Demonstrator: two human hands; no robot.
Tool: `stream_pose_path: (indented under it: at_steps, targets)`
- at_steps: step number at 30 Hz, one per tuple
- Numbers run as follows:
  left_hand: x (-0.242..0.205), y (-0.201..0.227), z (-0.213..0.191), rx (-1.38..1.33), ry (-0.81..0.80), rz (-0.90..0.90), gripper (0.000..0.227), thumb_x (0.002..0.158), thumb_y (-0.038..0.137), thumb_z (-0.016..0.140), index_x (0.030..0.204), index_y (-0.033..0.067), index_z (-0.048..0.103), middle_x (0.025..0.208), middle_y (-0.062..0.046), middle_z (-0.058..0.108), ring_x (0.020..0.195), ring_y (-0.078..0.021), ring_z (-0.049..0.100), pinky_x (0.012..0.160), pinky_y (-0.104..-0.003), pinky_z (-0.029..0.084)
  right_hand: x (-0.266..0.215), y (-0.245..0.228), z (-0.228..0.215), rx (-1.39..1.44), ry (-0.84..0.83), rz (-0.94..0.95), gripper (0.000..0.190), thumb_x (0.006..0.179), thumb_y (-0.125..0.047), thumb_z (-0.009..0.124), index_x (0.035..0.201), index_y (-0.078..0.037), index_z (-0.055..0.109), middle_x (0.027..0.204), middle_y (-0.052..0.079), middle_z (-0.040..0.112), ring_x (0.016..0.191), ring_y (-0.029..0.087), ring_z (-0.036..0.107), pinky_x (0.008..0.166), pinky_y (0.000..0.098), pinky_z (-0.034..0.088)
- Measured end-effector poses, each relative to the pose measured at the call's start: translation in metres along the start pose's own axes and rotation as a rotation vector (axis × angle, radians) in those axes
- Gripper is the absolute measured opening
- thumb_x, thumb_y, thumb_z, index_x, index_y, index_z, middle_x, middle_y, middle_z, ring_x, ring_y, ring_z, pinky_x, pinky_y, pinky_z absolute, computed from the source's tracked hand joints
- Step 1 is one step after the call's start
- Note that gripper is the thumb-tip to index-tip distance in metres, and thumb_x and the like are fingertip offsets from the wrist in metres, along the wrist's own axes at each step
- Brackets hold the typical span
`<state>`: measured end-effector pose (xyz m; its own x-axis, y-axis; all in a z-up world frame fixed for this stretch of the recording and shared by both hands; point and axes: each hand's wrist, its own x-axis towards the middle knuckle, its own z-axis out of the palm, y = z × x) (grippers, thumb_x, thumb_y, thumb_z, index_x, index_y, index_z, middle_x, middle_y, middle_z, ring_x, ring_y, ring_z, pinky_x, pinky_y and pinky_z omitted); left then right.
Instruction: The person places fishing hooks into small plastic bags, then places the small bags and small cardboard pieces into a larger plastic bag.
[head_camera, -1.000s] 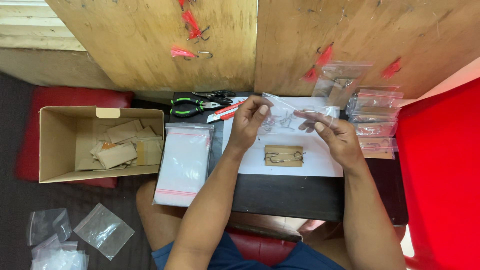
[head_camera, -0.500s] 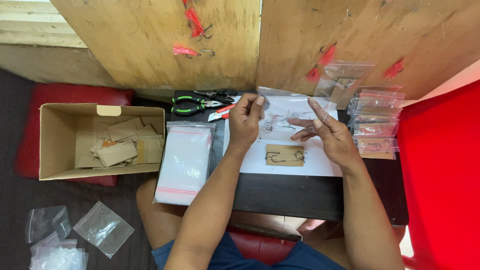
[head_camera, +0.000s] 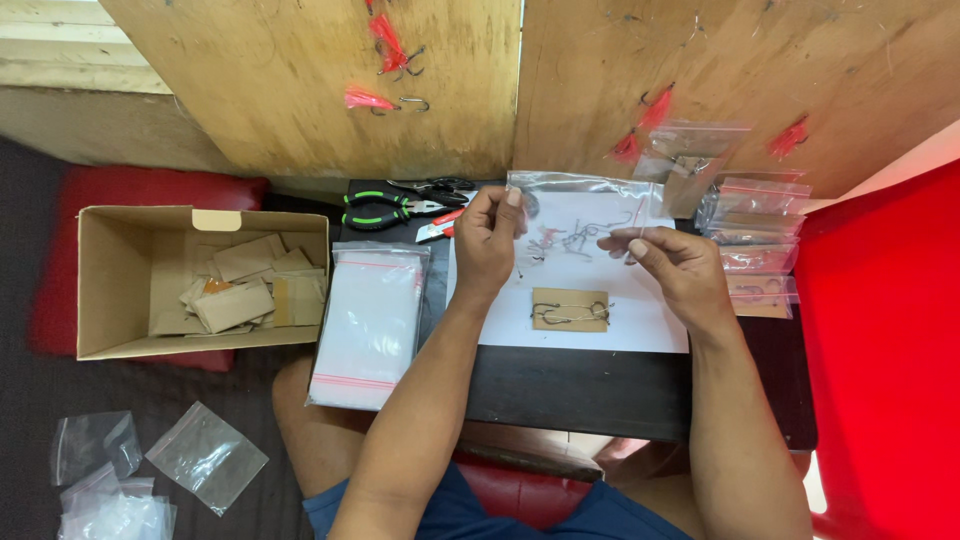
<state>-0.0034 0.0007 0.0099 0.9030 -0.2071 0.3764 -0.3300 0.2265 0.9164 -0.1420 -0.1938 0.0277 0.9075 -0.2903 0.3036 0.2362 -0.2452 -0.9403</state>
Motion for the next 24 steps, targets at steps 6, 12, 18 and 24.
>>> stream_pose_path:
  at_steps: [6,12,18,24]
  targets:
    - [0.001,-0.008,0.000,-0.089,-0.006,0.025,0.017,0.099,0.020,0.067,0.100,0.0037,0.067,0.068,-0.007,0.064,0.065,-0.0105,0.061,0.063,-0.025,0.051,0.003,-0.002,-0.003,-0.015,0.096,-0.021,0.021,0.098,-0.010,0.069,0.113,0.002,0.075,0.092,0.017,0.077,0.085,0.015,0.071,0.084,0.0289,0.058]
    - [0.004,-0.012,-0.003,-0.100,0.002,0.004,0.023,0.104,0.022,0.058,0.089,0.0056,0.064,0.058,-0.004,0.058,0.056,-0.0078,0.053,0.055,-0.023,0.045,0.003,-0.003,-0.002,0.047,0.078,-0.039,0.016,0.094,-0.003,0.073,0.108,0.004,0.073,0.094,0.020,0.076,0.090,0.018,0.073,0.085,0.0310,0.058]
    - [-0.001,-0.005,-0.002,-0.090,0.006,-0.055,0.024,0.105,0.024,0.054,0.100,0.0025,0.064,0.042,-0.002,0.048,0.038,-0.0088,0.049,0.046,-0.020,0.042,0.003,0.007,0.000,0.097,0.074,-0.066,0.013,0.099,-0.006,0.069,0.107,0.004,0.069,0.089,0.020,0.075,0.078,0.016,0.070,0.077,0.0269,0.056]
    - [-0.002,-0.004,-0.001,0.001,0.063,-0.057,0.029,0.105,0.027,0.053,0.091,0.0050,0.065,0.040,-0.004,0.050,0.038,-0.0092,0.052,0.046,-0.021,0.043,-0.001,0.031,-0.007,0.159,0.072,-0.091,0.011,0.102,-0.006,0.064,0.110,0.002,0.064,0.085,0.020,0.074,0.072,0.016,0.070,0.068,0.0235,0.054]
